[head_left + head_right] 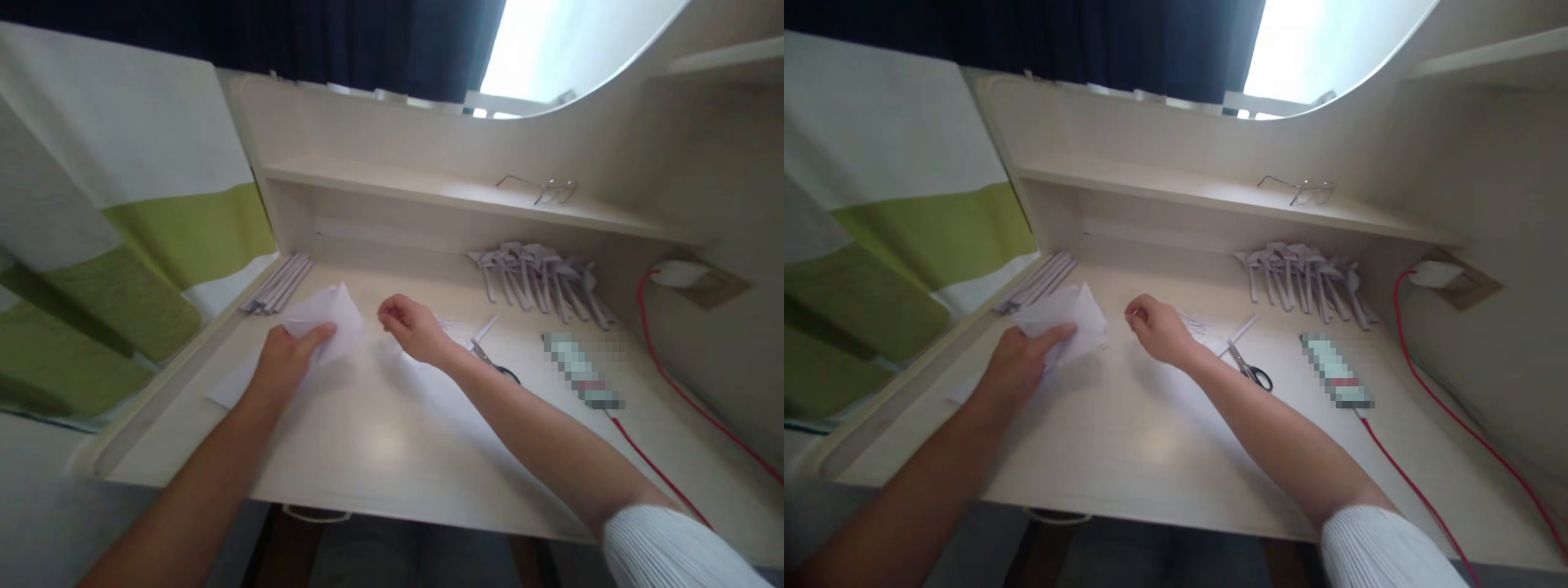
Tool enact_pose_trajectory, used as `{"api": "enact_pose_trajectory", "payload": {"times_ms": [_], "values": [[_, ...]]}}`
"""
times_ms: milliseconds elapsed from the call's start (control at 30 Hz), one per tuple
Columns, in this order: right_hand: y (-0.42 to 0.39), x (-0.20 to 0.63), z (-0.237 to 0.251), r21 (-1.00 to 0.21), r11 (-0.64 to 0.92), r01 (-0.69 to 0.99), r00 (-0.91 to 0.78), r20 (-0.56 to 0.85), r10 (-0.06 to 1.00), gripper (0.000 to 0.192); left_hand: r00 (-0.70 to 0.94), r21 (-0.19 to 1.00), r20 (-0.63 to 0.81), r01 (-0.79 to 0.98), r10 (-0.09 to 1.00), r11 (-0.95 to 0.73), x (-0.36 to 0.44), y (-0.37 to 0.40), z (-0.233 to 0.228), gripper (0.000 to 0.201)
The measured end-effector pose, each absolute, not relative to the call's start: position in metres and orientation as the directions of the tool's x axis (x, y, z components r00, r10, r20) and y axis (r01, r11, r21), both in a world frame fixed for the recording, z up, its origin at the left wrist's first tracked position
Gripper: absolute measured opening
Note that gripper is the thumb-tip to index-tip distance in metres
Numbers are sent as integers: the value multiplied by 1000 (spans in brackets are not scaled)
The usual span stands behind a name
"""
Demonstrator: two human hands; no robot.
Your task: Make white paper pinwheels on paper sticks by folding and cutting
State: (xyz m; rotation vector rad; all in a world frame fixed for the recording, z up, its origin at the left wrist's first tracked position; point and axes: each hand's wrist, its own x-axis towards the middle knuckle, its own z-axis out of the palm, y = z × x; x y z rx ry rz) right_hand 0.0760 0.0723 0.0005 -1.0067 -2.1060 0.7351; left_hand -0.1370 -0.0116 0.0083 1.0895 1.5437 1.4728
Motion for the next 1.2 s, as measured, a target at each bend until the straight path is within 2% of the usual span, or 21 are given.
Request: {"api": "enact_pose_trajectory", "payload": {"times_ms": [133,233,333,467,567,667,733,833,900,1033,1100,1200], "values": [[41,146,3,-848,400,347,-248,328,911,20,-117,984,-77,153,990,94,-82,-17,7,41],[19,178,6,-907,318,276,-151,286,946,24,97,976,-142,178,985,123,-47,-21,10,40],[4,197,11,-947,251,201,-142,225,964,28,262,976,-178,168,948,137,-22,-21,12,36],[-5,215,19,-983,158,93,-221,135,966,23,428,978,-197,151,882,145,-5,-15,12,31],[-6,223,22,-994,92,55,-238,77,968,20,361,979,-127,193,924,59,-2,-5,13,36],[-6,225,17,-1000,-6,16,-259,-10,966,20,205,933,115,314,972,-176,-2,3,17,38],[-7,224,9,-997,-80,1,-290,-77,954,21,255,862,229,396,939,-318,-1,4,18,30],[-10,219,-3,-985,-174,0,-340,-164,926,24,407,767,293,440,865,-467,1,-1,17,12],[-12,215,-8,-976,-220,-4,-374,-202,905,24,440,775,265,432,858,-460,2,-4,15,9],[-14,212,-12,-969,-245,34,-382,-239,893,18,387,880,79,406,919,-246,0,-3,9,11],[-15,214,-13,-982,-169,88,-333,-189,924,15,376,896,36,399,926,-197,-3,0,6,11],[-19,219,-13,-974,51,220,-190,8,982,15,393,909,9,380,920,-171,-8,6,1,11]]}}
